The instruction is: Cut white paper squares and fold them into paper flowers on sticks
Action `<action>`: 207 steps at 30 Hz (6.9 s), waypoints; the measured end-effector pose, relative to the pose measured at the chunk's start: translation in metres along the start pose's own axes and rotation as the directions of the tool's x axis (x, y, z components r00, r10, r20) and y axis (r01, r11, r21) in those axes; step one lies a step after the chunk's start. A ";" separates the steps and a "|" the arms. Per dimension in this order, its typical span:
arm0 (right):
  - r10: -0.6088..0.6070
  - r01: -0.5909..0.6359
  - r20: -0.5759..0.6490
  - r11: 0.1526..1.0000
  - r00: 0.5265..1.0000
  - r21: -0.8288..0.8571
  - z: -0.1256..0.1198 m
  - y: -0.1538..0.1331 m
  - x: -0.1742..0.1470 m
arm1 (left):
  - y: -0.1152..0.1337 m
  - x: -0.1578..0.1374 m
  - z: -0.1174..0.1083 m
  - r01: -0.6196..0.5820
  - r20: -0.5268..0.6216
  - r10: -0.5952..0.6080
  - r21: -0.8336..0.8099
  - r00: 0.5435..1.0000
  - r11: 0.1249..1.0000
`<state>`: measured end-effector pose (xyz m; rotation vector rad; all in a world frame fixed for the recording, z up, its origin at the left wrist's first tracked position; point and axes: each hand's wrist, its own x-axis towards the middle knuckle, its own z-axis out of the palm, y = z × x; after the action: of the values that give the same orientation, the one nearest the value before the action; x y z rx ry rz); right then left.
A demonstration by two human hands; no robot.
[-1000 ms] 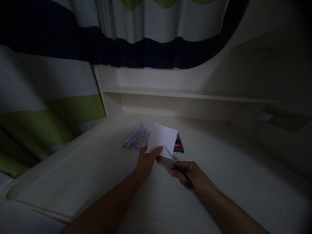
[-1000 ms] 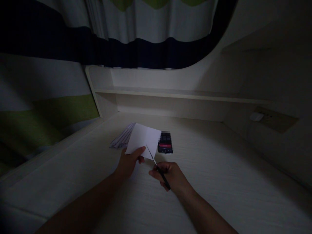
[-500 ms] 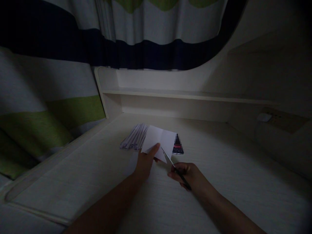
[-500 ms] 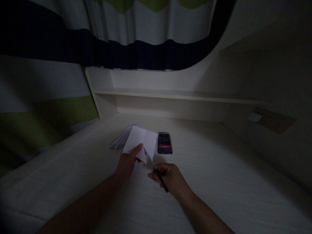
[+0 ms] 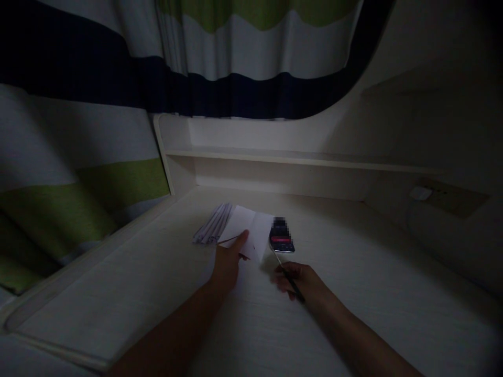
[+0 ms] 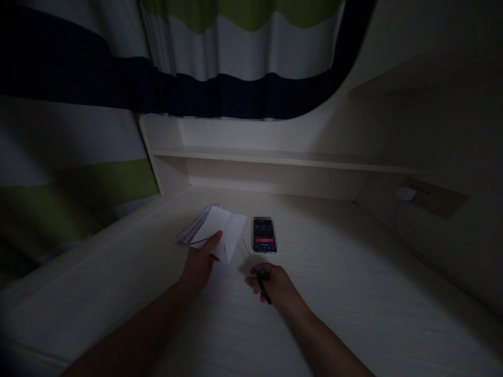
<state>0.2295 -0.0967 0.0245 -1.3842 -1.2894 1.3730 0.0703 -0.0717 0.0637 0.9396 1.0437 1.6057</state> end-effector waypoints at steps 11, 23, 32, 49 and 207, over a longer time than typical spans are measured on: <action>-0.226 0.302 -0.240 0.883 0.944 0.358 -0.020 -0.038 -0.014 | -0.013 -0.007 -0.002 0.018 0.442 -0.143 0.274 0.885 0.961; -0.243 0.307 -0.209 0.872 0.947 0.381 -0.021 -0.023 -0.008 | -0.006 -0.001 0.003 0.253 0.414 -0.221 -0.023 0.883 0.967; -0.267 0.401 -0.389 0.859 0.882 0.318 -0.015 -0.028 -0.013 | -0.021 -0.008 0.003 0.152 0.599 -0.167 0.077 0.783 0.985; -0.206 0.178 0.141 0.966 0.968 0.190 -0.006 -0.023 -0.014 | -0.021 0.001 0.002 0.126 0.168 -0.109 -0.091 0.980 0.988; -0.031 0.047 0.160 0.994 0.987 -0.099 -0.002 -0.014 -0.017 | -0.002 -0.012 0.004 -0.011 0.314 -0.103 0.342 0.944 0.940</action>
<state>0.2311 -0.1107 0.0413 -1.3318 -1.5021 1.4308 0.0778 -0.0820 0.0622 1.3525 1.1131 1.1923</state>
